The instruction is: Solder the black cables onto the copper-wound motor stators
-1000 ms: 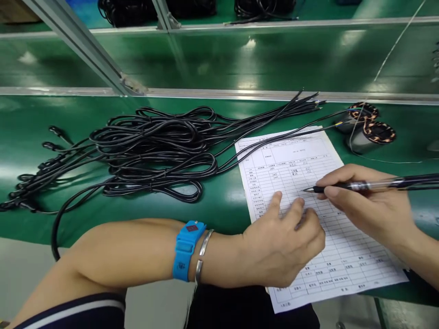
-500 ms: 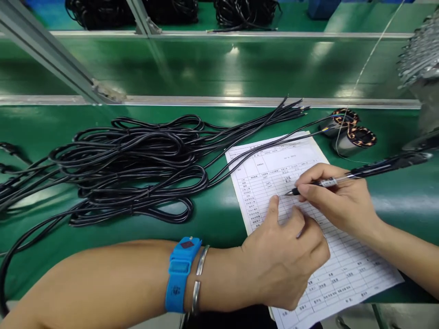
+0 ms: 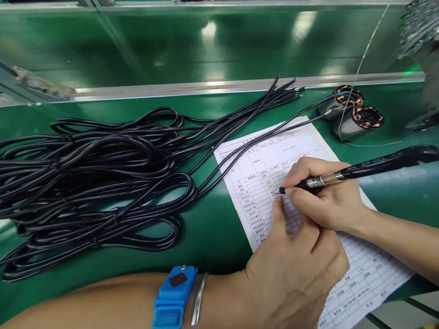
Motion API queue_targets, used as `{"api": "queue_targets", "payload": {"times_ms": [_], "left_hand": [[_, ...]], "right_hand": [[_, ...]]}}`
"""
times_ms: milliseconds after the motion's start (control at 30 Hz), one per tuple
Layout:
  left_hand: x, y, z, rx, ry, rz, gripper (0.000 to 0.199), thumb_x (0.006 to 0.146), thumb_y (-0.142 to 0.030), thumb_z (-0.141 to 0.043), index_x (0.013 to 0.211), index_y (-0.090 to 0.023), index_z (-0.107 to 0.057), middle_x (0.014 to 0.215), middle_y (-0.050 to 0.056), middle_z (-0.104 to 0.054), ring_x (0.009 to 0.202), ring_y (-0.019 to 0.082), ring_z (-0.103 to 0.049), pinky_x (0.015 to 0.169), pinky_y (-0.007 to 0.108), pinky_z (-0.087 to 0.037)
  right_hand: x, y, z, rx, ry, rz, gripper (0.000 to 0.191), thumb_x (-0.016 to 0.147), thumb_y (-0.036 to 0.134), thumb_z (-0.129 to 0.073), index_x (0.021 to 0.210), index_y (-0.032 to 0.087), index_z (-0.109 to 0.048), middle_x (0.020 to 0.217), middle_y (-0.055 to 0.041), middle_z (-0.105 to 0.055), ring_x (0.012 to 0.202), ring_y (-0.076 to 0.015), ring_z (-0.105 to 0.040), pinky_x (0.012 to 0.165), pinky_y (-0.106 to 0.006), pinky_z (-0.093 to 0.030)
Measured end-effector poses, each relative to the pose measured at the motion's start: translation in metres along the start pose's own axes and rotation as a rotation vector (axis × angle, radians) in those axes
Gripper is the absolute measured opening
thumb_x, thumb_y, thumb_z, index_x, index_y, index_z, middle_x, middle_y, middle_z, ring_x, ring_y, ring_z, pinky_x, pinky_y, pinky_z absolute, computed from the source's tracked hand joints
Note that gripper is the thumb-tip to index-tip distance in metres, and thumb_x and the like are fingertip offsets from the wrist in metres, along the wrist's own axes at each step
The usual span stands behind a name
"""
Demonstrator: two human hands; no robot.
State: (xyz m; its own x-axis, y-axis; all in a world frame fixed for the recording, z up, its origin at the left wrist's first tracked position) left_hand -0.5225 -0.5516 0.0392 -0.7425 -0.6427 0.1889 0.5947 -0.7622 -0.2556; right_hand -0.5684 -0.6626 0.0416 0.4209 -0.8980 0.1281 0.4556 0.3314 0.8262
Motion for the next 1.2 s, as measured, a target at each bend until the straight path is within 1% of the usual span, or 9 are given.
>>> {"api": "queue_targets", "payload": {"times_ms": [300, 500, 833, 967, 1067, 1133, 1200], "left_hand": [[0.001, 0.001, -0.001, 0.001, -0.008, 0.002, 0.044, 0.093, -0.027, -0.043, 0.132, -0.010, -0.055, 0.132, 0.014, -0.054, 0.122, 0.038, -0.045, 0.101, 0.066, -0.037], [0.001, 0.001, -0.001, 0.003, 0.015, -0.001, 0.047, 0.092, -0.030, -0.044, 0.133, -0.010, -0.054, 0.131, 0.013, -0.054, 0.122, 0.037, -0.045, 0.105, 0.068, -0.035], [0.001, -0.001, -0.002, 0.024, 0.016, -0.012, 0.048, 0.092, -0.033, -0.045, 0.134, -0.010, -0.054, 0.130, 0.014, -0.056, 0.121, 0.038, -0.047, 0.103, 0.068, -0.036], [0.001, -0.001, -0.001, 0.033, 0.004, -0.015, 0.047, 0.093, -0.032, -0.042, 0.134, -0.011, -0.054, 0.130, 0.014, -0.056, 0.121, 0.037, -0.048, 0.103, 0.068, -0.036], [0.002, -0.002, -0.002, 0.044, 0.014, -0.015, 0.047, 0.094, -0.032, -0.041, 0.134, -0.010, -0.053, 0.133, 0.015, -0.055, 0.124, 0.039, -0.047, 0.103, 0.068, -0.036], [0.002, -0.002, -0.002, 0.060, 0.014, -0.011, 0.048, 0.094, -0.032, -0.040, 0.134, -0.009, -0.052, 0.136, 0.017, -0.053, 0.127, 0.040, -0.046, 0.103, 0.068, -0.036], [0.001, -0.002, -0.003, 0.091, 0.008, -0.008, 0.047, 0.094, -0.031, -0.038, 0.133, -0.008, -0.052, 0.138, 0.019, -0.052, 0.128, 0.040, -0.046, 0.103, 0.068, -0.037]], "right_hand": [[0.001, 0.001, 0.000, -0.011, 0.008, 0.003, 0.012, 0.063, 0.011, -0.053, 0.062, 0.023, -0.056, 0.052, 0.0039, -0.055, 0.045, -0.0113, -0.047, 0.039, -0.024, -0.037], [-0.001, 0.000, 0.001, -0.020, 0.001, 0.012, 0.013, 0.064, 0.008, -0.053, 0.063, 0.021, -0.055, 0.054, 0.0028, -0.056, 0.045, -0.0093, -0.046, 0.039, -0.022, -0.035], [0.000, 0.000, 0.002, 0.011, -0.012, 0.031, 0.014, 0.064, 0.008, -0.051, 0.062, 0.021, -0.055, 0.053, 0.0038, -0.054, 0.044, -0.0070, -0.045, 0.039, -0.021, -0.034], [-0.002, -0.001, 0.002, 0.026, -0.020, 0.024, 0.015, 0.064, 0.006, -0.051, 0.063, 0.021, -0.055, 0.053, 0.0035, -0.054, 0.046, -0.0077, -0.045, 0.040, -0.022, -0.034], [-0.001, -0.004, 0.005, 0.071, -0.045, -0.007, 0.016, 0.064, 0.007, -0.054, 0.062, 0.022, -0.056, 0.055, 0.0024, -0.056, 0.048, -0.0098, -0.047, 0.042, -0.024, -0.036], [0.000, -0.008, 0.011, 0.135, -0.087, -0.038, 0.015, 0.064, 0.007, -0.057, 0.061, 0.022, -0.058, 0.057, 0.0013, -0.058, 0.051, -0.0118, -0.050, 0.044, -0.026, -0.038], [0.003, -0.015, 0.019, 0.238, -0.119, -0.094, 0.014, 0.067, 0.010, -0.060, 0.062, 0.023, -0.060, 0.058, 0.0006, -0.058, 0.051, -0.0126, -0.050, 0.045, -0.027, -0.038]]}}
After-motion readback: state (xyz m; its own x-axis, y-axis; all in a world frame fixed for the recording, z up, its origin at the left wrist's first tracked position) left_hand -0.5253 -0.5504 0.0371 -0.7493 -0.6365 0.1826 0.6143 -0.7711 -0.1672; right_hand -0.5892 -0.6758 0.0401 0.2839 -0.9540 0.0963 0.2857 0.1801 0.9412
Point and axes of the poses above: each hand's wrist, its own x-axis towards the middle knuckle, its own z-axis out of the back of the hand, y = z × x, the point moved 7 cm from there along x, towards the middle knuckle
